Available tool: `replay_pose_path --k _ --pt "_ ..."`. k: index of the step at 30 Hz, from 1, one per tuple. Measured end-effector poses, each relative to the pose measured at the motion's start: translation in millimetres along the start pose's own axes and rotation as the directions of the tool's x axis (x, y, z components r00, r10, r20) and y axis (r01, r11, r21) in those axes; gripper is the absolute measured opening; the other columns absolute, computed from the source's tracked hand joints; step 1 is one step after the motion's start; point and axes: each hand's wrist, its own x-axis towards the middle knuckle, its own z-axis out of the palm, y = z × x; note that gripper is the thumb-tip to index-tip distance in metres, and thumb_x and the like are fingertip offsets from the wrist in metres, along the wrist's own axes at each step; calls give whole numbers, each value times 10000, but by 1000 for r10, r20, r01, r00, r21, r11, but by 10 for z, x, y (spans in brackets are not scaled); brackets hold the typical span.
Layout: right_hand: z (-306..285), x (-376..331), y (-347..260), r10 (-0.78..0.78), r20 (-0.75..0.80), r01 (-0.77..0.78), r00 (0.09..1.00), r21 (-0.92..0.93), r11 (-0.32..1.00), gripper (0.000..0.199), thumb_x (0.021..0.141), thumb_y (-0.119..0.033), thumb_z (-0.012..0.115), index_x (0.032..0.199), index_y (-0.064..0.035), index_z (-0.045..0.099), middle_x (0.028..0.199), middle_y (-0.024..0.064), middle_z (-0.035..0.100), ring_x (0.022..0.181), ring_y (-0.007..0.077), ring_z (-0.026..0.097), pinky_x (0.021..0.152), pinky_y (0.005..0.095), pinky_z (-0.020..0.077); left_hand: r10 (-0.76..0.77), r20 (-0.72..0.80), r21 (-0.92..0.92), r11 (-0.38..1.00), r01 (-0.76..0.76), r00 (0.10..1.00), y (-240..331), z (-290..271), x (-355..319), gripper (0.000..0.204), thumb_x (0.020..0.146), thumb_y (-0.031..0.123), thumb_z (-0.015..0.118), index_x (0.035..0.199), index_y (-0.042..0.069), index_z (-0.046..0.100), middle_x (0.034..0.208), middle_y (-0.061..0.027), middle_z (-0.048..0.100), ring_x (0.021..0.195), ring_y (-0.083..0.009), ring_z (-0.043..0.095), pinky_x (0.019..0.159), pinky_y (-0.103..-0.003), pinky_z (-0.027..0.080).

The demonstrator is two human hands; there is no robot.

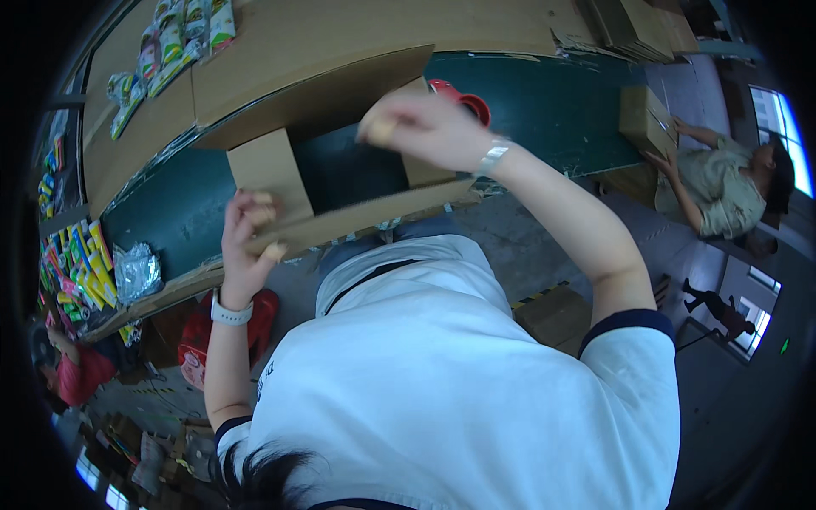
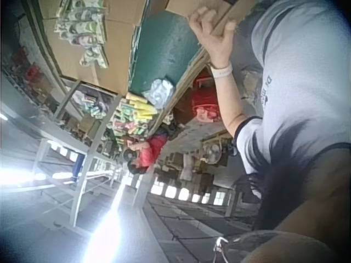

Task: The person packs packaged items into cardboard boxes by hand, tapes each box shut using a tape dispenser, and stacks the sealed boxes.

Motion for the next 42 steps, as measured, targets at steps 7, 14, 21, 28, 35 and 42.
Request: replay_pose_path --k 7,14,21,28,35,42 --pt "-480 100 -14 -392 -227 77 891 -777 625 380 837 -289 542 1138 -58 517 1058 113 561 942 290 539 818 358 426 -318 -386 -4 939 343 866 -65 255 268 905 699 161 698 1380 -16 128 1360 -213 238 1292 -348 215 1035 -408 259" --pt "156 -516 429 -176 112 200 978 -742 640 508 820 -367 550 1245 -104 458 1329 84 420 1263 258 353 1035 446 280 -522 -87 -433 787 440 848 -45 137 258 783 765 153 646 1380 -4 187 1299 -199 402 1176 -265 435 971 -318 348" --pt "15 -607 777 -148 -497 -1 855 -287 958 352 831 -268 540 1113 -58 543 1150 142 523 1104 297 472 939 406 358 -469 -413 -90 874 478 781 105 307 430 685 823 190 599 1371 6 231 1234 -220 481 1089 -298 525 885 -330 422" --pt "232 -420 1665 188 -421 -461 887 -819 341 420 800 -462 541 932 -68 602 896 119 604 870 271 545 752 373 410 -539 -407 57 790 610 737 240 279 521 567 840 280 582 1314 90 334 1067 -185 591 948 -339 592 781 -378 474" --pt "-205 -454 1502 361 -532 -451 766 -43 892 401 830 -360 597 1030 -16 548 892 137 638 824 242 625 730 333 485 -557 -464 78 749 658 689 212 300 484 575 782 362 630 1243 98 408 1007 -157 614 853 -338 615 699 -402 491" --pt "-623 -262 147 83 200 -126 976 213 969 387 701 -316 719 889 8 620 825 55 644 738 124 599 687 256 469 -582 -476 106 706 700 659 237 276 562 565 775 368 627 1226 98 422 1032 -143 599 855 -326 615 691 -403 491"
